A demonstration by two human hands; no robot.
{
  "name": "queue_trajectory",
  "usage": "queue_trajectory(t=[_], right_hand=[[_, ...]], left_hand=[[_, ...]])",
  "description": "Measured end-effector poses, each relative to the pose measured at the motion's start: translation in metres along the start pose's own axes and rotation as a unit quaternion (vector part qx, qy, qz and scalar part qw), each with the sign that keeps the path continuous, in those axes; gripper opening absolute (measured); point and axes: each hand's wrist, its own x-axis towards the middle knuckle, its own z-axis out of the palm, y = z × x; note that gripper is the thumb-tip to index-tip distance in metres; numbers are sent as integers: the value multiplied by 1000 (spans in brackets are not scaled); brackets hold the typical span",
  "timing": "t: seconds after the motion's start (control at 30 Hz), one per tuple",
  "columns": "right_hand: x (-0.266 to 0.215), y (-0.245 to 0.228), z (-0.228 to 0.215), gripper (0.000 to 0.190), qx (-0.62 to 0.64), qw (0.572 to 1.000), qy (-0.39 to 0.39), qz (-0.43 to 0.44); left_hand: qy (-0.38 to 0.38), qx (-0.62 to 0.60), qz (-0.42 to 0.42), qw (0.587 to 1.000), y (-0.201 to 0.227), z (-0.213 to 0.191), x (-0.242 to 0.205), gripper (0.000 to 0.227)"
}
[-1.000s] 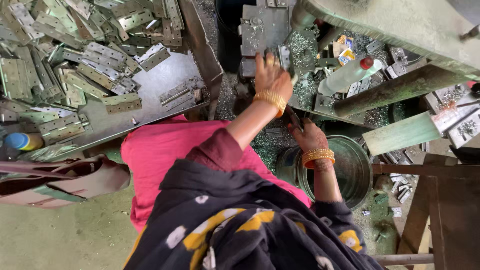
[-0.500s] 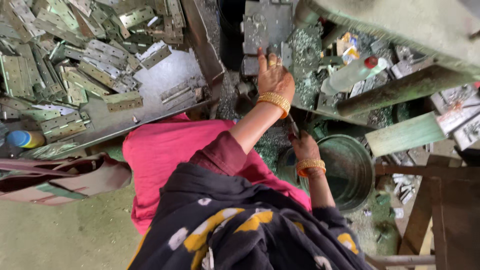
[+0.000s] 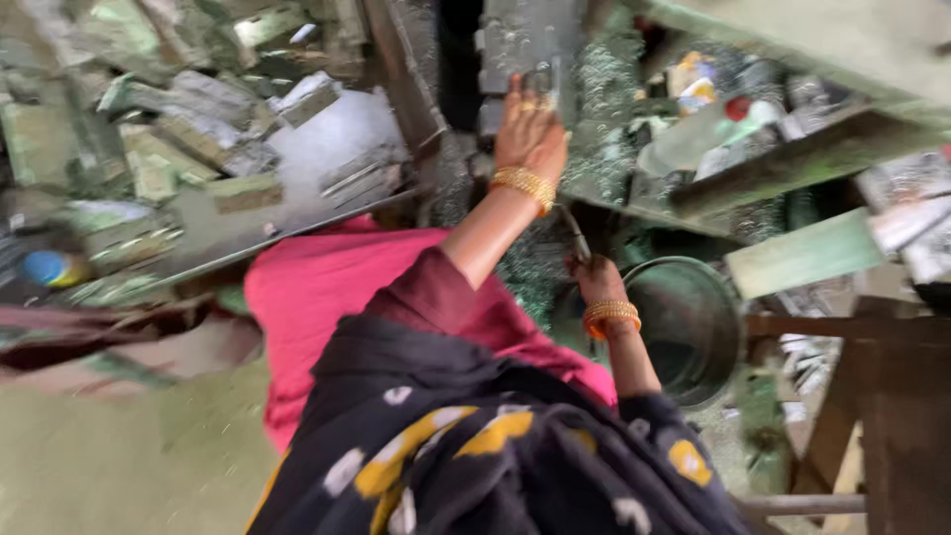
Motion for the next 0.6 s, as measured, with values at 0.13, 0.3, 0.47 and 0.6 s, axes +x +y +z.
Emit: queue_trajectory(t=[0.13, 0.3, 0.47, 0.6], right_hand=[[15, -9, -28, 62, -48, 999, -1, 19], [18, -9, -12, 40, -10, 999, 27, -36], [41, 19, 4, 41, -8, 997, 12, -80], [37, 35, 26, 41, -11, 987, 102, -123]], left_hand=[[-68, 58, -5, 996, -3, 4, 22, 30], [-58, 105, -4, 993, -7, -2, 42, 32], [-51, 40, 3, 998, -7, 0, 35, 32], [-13, 17, -7, 1000, -17, 2, 18, 32]])
